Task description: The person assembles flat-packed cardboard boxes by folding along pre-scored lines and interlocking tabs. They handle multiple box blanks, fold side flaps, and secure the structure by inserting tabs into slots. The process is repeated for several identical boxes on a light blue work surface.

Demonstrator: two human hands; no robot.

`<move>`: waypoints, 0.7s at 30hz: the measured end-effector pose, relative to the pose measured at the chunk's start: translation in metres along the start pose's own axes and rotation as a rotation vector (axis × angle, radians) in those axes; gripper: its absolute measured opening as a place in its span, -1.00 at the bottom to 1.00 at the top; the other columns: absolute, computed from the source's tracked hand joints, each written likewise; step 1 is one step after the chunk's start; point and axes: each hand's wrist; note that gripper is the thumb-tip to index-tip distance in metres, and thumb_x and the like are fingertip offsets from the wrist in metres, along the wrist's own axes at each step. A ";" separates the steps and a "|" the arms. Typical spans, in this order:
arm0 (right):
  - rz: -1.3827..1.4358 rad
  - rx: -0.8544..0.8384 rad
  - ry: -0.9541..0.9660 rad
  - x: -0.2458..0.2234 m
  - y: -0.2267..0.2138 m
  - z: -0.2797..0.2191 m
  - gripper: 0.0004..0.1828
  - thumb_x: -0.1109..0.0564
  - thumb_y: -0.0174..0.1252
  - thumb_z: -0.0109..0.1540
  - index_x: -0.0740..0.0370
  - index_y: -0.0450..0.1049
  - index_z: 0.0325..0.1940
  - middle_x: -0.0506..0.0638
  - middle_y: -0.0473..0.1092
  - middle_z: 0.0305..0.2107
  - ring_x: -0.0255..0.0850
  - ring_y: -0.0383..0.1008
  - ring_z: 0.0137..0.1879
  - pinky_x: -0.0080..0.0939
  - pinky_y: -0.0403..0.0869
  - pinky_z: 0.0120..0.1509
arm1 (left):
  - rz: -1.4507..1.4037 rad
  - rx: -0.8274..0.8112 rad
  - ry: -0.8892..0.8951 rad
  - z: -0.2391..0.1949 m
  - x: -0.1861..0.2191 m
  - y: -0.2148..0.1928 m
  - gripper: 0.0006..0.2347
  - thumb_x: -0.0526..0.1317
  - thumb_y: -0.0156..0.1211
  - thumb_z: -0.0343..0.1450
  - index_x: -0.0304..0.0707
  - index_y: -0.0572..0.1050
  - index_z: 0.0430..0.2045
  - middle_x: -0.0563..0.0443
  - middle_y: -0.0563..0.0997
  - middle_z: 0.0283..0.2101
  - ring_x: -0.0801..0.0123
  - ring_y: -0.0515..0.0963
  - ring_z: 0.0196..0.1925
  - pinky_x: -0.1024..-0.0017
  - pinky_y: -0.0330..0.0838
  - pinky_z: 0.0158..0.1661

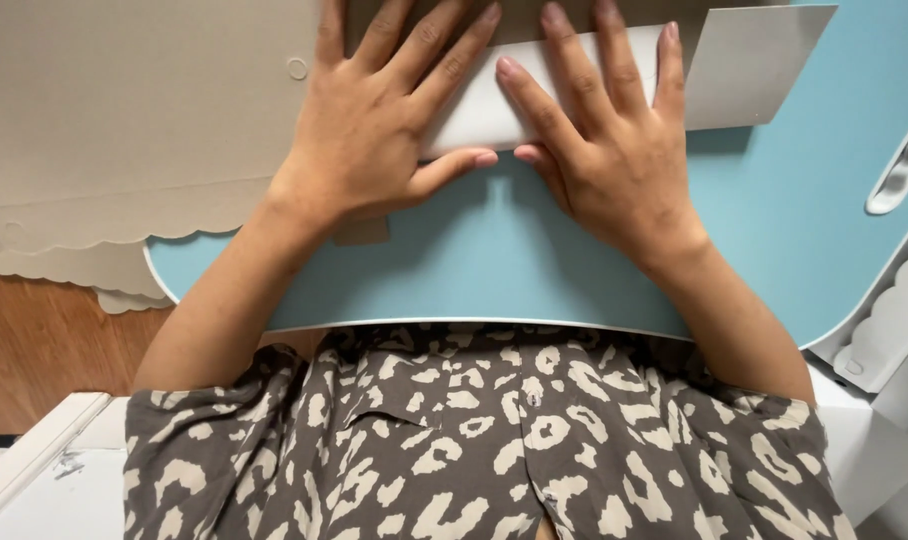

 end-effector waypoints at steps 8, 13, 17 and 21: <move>0.134 -0.144 0.136 -0.007 0.001 0.007 -0.24 -0.35 -0.44 0.53 0.11 0.16 0.65 0.21 -0.01 0.52 0.34 -0.13 0.59 0.81 -0.15 0.41 | -0.004 -0.063 -0.081 0.005 0.013 -0.001 -0.35 0.27 -0.03 0.65 -0.08 0.02 0.54 -0.33 0.17 0.54 -0.27 0.08 0.54 -0.57 -0.24 0.26; 0.119 -0.216 0.180 -0.010 -0.002 0.009 -0.22 -0.38 -0.49 0.51 0.05 0.09 0.67 0.18 -0.08 0.54 0.28 -0.18 0.61 0.79 -0.20 0.43 | -0.043 -0.103 -0.103 0.008 0.017 -0.003 -0.29 0.28 -0.10 0.63 -0.28 0.02 0.53 -0.35 0.09 0.56 -0.25 -0.02 0.55 -0.64 -0.32 0.25; 0.141 -0.258 0.207 -0.011 -0.006 0.012 -0.24 -0.39 -0.46 0.50 0.00 0.05 0.68 0.18 -0.10 0.54 0.25 -0.22 0.62 0.78 -0.25 0.45 | -0.064 -0.144 -0.116 0.011 0.024 -0.006 -0.28 0.23 -0.07 0.62 -0.42 0.03 0.52 -0.40 0.03 0.55 -0.32 -0.07 0.54 -0.65 -0.31 0.26; 0.213 -0.397 0.288 -0.013 -0.016 0.017 -0.28 -0.37 -0.26 0.52 -0.08 -0.03 0.70 0.09 -0.23 0.57 0.17 -0.36 0.65 0.76 -0.34 0.49 | -0.097 -0.222 -0.178 0.015 0.031 -0.010 -0.31 0.18 -0.14 0.66 -0.46 -0.02 0.53 -0.35 -0.09 0.55 -0.22 -0.20 0.56 -0.65 -0.38 0.28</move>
Point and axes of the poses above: each hand's wrist, its own z-axis towards the middle knuckle, its own y-axis out of the palm, x = y × z
